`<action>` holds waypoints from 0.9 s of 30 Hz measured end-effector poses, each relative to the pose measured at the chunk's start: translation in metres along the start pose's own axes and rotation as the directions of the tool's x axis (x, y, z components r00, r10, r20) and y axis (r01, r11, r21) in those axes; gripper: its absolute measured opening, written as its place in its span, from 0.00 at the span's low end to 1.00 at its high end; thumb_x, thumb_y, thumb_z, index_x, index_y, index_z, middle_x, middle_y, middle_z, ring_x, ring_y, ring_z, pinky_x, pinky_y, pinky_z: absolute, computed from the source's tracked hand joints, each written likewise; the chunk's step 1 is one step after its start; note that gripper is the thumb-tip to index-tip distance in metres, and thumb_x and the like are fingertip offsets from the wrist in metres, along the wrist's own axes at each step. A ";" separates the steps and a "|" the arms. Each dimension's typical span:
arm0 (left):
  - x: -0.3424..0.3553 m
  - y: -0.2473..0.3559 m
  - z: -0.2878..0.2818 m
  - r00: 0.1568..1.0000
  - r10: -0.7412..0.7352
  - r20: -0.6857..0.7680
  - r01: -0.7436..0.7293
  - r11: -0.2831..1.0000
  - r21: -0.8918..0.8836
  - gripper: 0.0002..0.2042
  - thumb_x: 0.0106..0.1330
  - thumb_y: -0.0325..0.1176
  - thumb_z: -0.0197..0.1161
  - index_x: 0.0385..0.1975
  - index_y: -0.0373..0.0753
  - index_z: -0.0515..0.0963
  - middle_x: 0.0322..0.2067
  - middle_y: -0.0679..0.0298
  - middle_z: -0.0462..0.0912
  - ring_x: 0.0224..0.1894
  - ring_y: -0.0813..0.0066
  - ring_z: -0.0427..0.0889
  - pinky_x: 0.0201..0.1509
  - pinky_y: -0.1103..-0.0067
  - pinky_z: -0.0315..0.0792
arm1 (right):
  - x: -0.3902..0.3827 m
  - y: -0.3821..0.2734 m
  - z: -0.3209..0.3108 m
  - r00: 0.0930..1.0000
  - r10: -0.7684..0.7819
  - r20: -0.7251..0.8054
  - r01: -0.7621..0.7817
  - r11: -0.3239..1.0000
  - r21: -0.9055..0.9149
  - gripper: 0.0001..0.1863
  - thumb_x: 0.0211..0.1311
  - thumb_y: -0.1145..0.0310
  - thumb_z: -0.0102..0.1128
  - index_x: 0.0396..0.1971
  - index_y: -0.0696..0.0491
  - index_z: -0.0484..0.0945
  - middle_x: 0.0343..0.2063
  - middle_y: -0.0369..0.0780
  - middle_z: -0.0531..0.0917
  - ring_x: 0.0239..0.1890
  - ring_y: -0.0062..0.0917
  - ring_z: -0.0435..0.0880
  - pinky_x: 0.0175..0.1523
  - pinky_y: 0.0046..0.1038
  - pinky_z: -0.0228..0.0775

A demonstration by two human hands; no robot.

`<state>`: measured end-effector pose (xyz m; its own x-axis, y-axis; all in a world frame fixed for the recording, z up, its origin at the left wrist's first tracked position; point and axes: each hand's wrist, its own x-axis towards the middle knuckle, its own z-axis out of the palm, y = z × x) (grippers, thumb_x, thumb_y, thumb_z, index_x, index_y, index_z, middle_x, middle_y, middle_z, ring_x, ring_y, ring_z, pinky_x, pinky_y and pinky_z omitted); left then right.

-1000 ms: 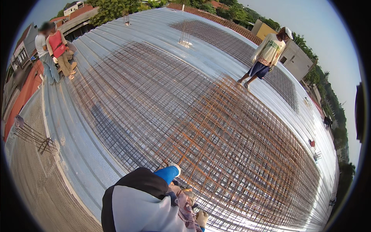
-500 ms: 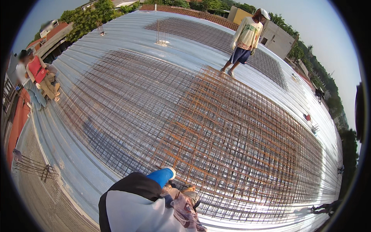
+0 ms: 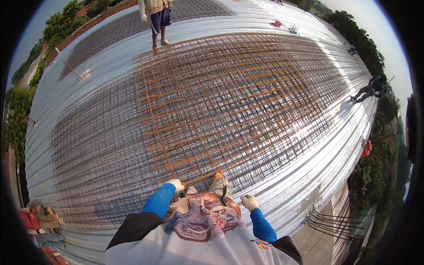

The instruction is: The person walks across a rooftop construction site and positions sections of rebar grid onto a metal sheet surface. They align the grids and secure them using wire ties, working alongside other workers who are also handling rebar.

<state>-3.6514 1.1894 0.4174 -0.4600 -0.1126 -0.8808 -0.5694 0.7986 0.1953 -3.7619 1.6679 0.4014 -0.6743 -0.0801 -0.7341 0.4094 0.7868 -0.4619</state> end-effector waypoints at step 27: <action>0.014 -0.033 -0.016 0.996 -0.052 -0.068 0.063 0.982 0.178 0.29 0.69 0.52 0.61 0.57 0.31 0.81 0.52 0.45 0.85 0.55 0.49 0.84 0.60 0.62 0.75 | -0.035 0.095 0.037 0.969 0.245 -0.028 -0.231 0.941 0.246 0.28 0.57 0.50 0.62 0.46 0.60 0.87 0.46 0.54 0.88 0.55 0.45 0.86 0.61 0.39 0.76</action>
<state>-3.6500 1.1519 0.4050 -0.4749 -0.1939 -0.8584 -0.4670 0.8823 0.0590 -3.6767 1.7227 0.3654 -0.5703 0.1322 -0.8107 0.6924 0.6083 -0.3879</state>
